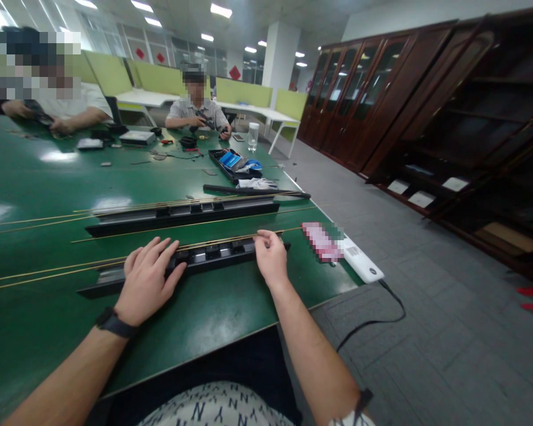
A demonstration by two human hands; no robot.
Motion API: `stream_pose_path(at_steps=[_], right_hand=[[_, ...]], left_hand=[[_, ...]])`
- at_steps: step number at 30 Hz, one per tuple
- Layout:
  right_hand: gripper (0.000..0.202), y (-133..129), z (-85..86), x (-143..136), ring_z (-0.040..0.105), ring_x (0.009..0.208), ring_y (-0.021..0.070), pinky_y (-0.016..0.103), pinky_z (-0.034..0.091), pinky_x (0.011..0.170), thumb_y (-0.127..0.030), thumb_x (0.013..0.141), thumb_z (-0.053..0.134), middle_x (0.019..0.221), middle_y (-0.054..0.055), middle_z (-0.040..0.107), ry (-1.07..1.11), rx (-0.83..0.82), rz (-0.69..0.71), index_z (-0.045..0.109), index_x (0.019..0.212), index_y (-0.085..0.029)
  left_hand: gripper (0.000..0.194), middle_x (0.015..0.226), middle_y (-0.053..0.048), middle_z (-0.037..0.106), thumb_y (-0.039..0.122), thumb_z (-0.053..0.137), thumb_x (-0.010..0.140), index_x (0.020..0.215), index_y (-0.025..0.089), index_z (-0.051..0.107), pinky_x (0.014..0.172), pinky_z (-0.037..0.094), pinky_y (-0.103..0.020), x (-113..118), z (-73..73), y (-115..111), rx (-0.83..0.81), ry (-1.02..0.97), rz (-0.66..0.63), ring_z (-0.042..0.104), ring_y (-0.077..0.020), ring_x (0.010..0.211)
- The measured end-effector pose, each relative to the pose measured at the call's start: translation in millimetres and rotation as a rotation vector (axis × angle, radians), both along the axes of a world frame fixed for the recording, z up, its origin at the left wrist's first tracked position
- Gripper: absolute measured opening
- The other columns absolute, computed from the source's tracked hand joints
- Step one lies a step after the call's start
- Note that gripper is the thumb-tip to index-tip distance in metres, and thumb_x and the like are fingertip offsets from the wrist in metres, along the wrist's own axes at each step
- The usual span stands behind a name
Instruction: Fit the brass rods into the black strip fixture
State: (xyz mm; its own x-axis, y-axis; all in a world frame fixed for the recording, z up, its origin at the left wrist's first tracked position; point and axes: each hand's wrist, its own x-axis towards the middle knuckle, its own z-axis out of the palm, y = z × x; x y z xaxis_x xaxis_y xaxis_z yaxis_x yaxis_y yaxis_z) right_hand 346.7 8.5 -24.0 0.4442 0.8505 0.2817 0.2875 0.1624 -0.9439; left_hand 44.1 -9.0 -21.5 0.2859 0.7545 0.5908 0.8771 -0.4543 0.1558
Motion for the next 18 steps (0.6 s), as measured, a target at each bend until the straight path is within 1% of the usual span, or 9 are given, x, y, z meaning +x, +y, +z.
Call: stream_pose_path(at_steps=[3,6,10,13,15,18], right_hand=[[0.029,5.5,0.5,-5.1,0.076,0.089,0.0256,0.037,0.061,0.076,-0.043,0.085,0.064,0.096,0.006,0.081,0.046,-0.008,-0.026,0.075,0.102,-0.023],[0.03,6.4,-0.4,-9.7,0.076,0.086,0.0258,0.037,0.062,0.072,-0.044,0.085,0.064,0.096,0.007,0.081,0.097,-0.003,-0.045,0.076,0.101,-0.021],[0.037,1.6,-5.1,-12.3,0.076,0.084,0.0254,0.036,0.062,0.069,-0.048,0.087,0.064,0.102,0.009,0.081,0.137,0.035,-0.026,0.076,0.107,-0.02],[0.042,-2.5,-9.3,-11.1,0.077,0.086,0.0257,0.036,0.063,0.069,-0.051,0.088,0.065,0.107,0.01,0.081,0.12,0.057,0.011,0.076,0.114,-0.019],[0.042,-4.0,-11.3,-9.9,0.077,0.088,0.0261,0.037,0.063,0.07,-0.05,0.088,0.065,0.11,0.01,0.081,0.09,0.063,0.041,0.076,0.116,-0.021],[0.04,-4.8,-12.7,-9.5,0.077,0.092,0.0267,0.038,0.064,0.073,-0.048,0.088,0.065,0.112,0.01,0.081,0.071,0.07,0.041,0.077,0.115,-0.021]], left_hand=[[0.054,0.149,-0.02,0.062,0.044,0.05,0.104,0.148,0.015,0.057,0.123,0.03,-0.056,-0.3,-0.5,0.2,0.0,0.0,0.001,0.046,-0.0375,0.15],[0.054,0.149,-0.02,0.061,0.044,0.051,0.103,0.149,0.017,0.057,0.123,0.03,-0.057,-0.8,-1.8,1.1,-0.003,-0.011,-0.005,0.046,-0.0373,0.15],[0.054,0.15,-0.019,0.061,0.043,0.052,0.102,0.15,0.019,0.057,0.123,0.03,-0.058,-1.2,-3.2,1.9,-0.01,-0.026,-0.008,0.046,-0.0374,0.15],[0.054,0.151,-0.019,0.061,0.042,0.052,0.102,0.15,0.019,0.057,0.124,0.029,-0.058,-0.5,-2.9,1.3,-0.017,-0.036,-0.003,0.045,-0.0373,0.151],[0.054,0.151,-0.018,0.061,0.041,0.052,0.102,0.151,0.02,0.056,0.124,0.029,-0.057,0.1,-2.1,0.6,-0.02,-0.035,0.0,0.045,-0.0367,0.151],[0.053,0.152,-0.017,0.06,0.042,0.051,0.103,0.15,0.02,0.057,0.124,0.028,-0.056,1.0,-0.7,-0.3,-0.026,-0.021,0.009,0.045,-0.0363,0.151]])
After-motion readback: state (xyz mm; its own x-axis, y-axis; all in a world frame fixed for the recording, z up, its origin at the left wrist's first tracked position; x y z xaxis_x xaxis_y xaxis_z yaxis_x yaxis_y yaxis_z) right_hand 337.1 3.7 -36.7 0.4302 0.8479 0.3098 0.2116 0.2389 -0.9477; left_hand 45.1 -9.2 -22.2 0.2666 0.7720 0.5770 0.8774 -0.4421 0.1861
